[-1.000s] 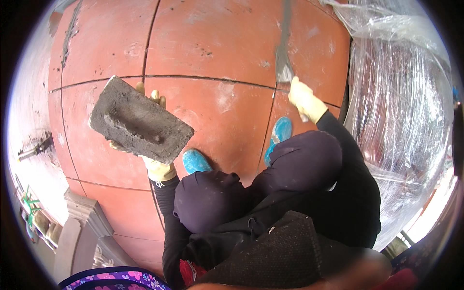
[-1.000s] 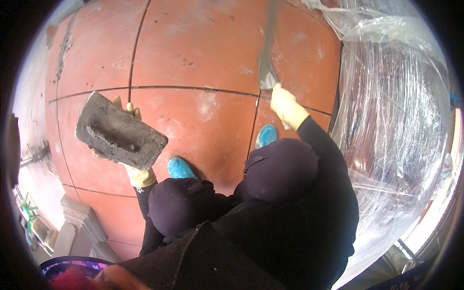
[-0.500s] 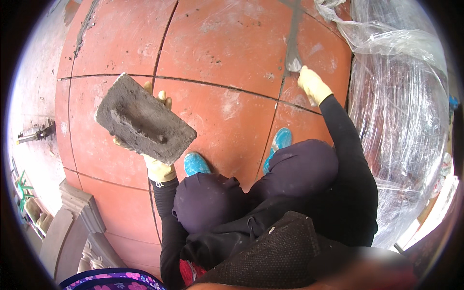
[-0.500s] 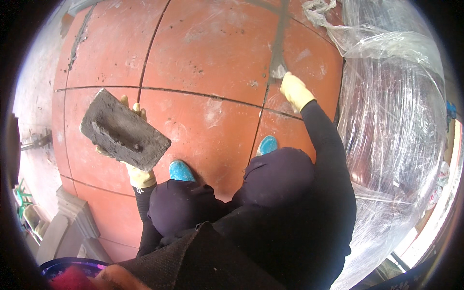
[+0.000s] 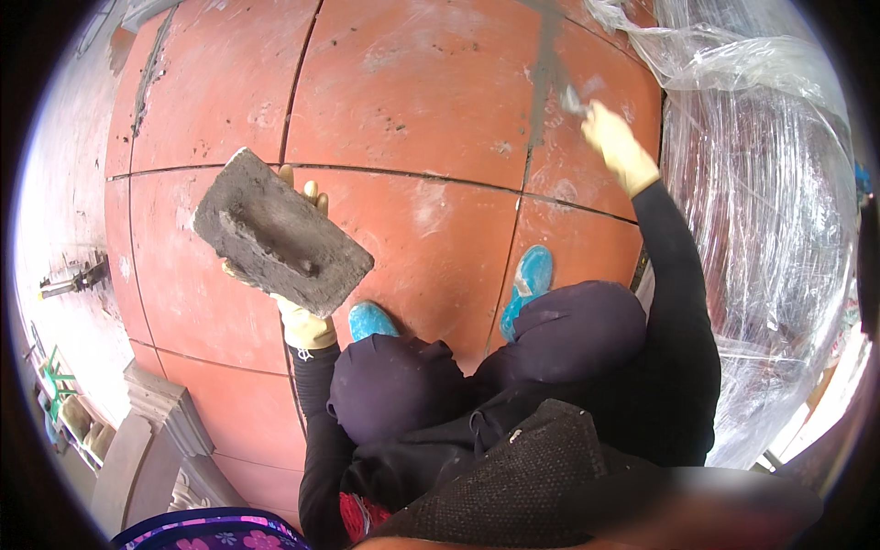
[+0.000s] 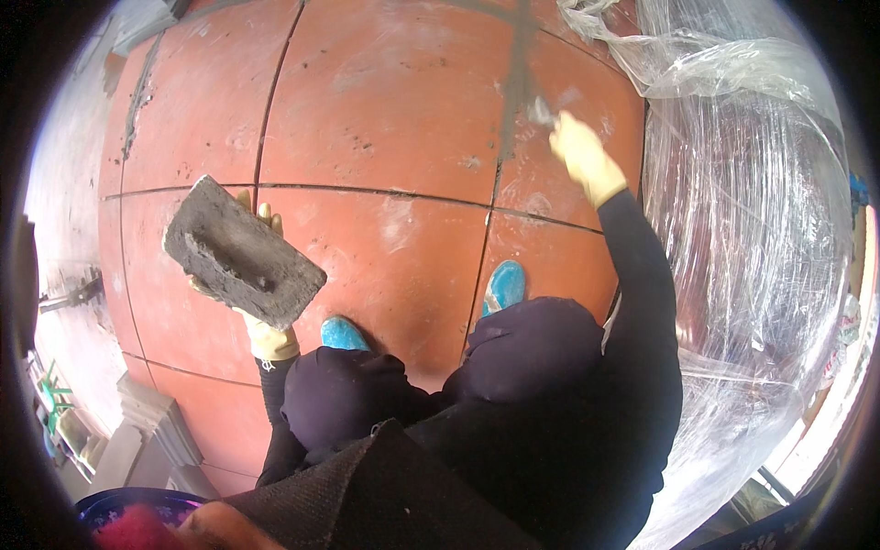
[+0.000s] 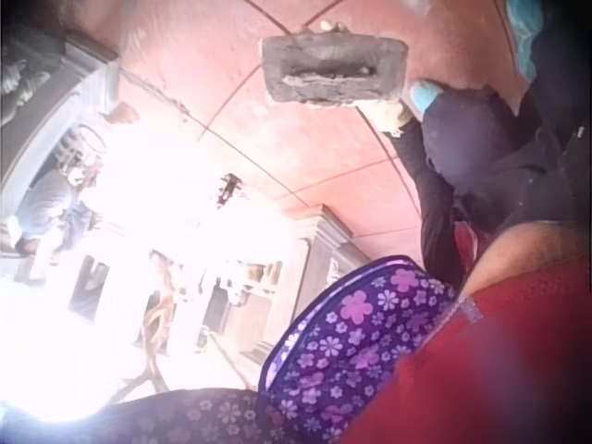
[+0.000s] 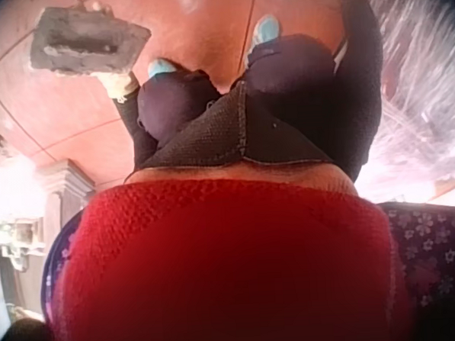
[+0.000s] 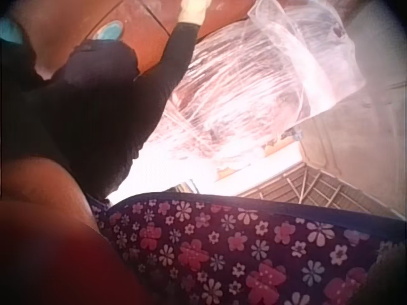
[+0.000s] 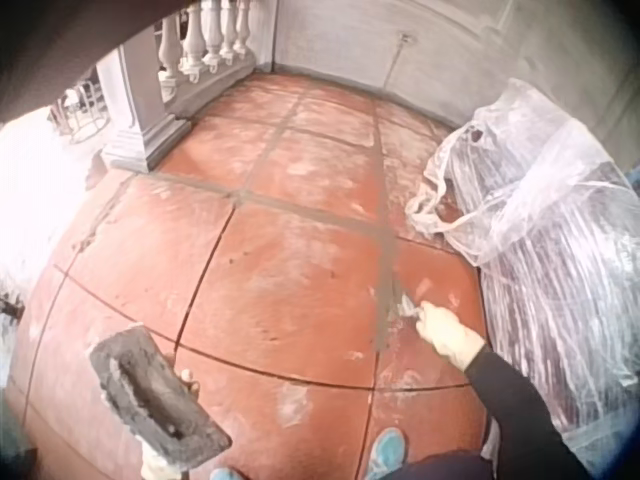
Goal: The person applies grout to the joints between red floor tiles using a trowel and a hawk. They repeatedly scoop grout from the hawk and press it into the gaps, smoothing the surface as they work.
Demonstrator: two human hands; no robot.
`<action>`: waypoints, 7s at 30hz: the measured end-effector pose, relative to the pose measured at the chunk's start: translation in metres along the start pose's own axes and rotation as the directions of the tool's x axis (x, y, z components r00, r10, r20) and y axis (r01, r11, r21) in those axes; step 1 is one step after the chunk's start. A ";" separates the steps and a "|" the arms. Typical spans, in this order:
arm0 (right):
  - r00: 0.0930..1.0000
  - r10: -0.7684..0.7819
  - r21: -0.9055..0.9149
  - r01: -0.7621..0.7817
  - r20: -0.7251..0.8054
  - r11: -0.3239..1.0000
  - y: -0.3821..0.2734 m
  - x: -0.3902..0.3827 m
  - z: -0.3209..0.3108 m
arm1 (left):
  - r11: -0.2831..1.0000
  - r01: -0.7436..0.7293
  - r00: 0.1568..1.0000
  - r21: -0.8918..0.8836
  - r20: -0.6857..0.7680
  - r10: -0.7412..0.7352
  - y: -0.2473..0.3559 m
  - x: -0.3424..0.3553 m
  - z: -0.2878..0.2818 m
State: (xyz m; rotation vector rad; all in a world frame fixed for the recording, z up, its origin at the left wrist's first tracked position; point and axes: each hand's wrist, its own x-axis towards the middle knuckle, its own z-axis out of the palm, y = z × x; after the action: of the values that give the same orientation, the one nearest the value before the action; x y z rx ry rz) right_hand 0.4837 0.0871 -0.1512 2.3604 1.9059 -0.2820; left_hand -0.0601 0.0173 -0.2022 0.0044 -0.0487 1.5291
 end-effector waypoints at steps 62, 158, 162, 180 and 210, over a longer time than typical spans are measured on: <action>0.899 0.387 0.149 -0.420 0.206 0.895 -0.002 -0.035 0.044 | 0.997 -0.047 0.999 0.064 -0.012 0.048 0.007 -0.016 0.001; 0.914 -0.402 0.759 -0.300 0.055 -0.578 -0.205 -0.284 0.249 | 0.257 0.680 0.702 0.687 -0.509 -0.498 -0.149 -0.062 0.005; 0.902 -0.418 0.634 -0.387 0.109 -0.669 -0.224 -0.288 0.253 | 0.159 0.600 0.740 0.784 -0.469 -0.482 -0.145 -0.059 0.007; 0.990 -0.054 0.874 -0.142 0.132 -0.464 -0.194 -0.367 0.263 | 0.639 0.545 0.815 0.544 -0.161 -0.557 -0.060 -0.108 -0.056; 0.886 0.461 0.484 -0.423 0.045 0.766 -0.167 -0.352 0.242 | 0.929 0.331 0.934 0.167 0.085 -0.348 -0.005 -0.099 -0.026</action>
State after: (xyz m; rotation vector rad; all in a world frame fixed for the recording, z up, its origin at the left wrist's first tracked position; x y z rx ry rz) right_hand 0.2298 -0.2599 -0.3094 3.0942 1.3348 -0.7004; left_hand -0.0580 -0.0806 -0.2319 0.2101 -0.0214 1.1797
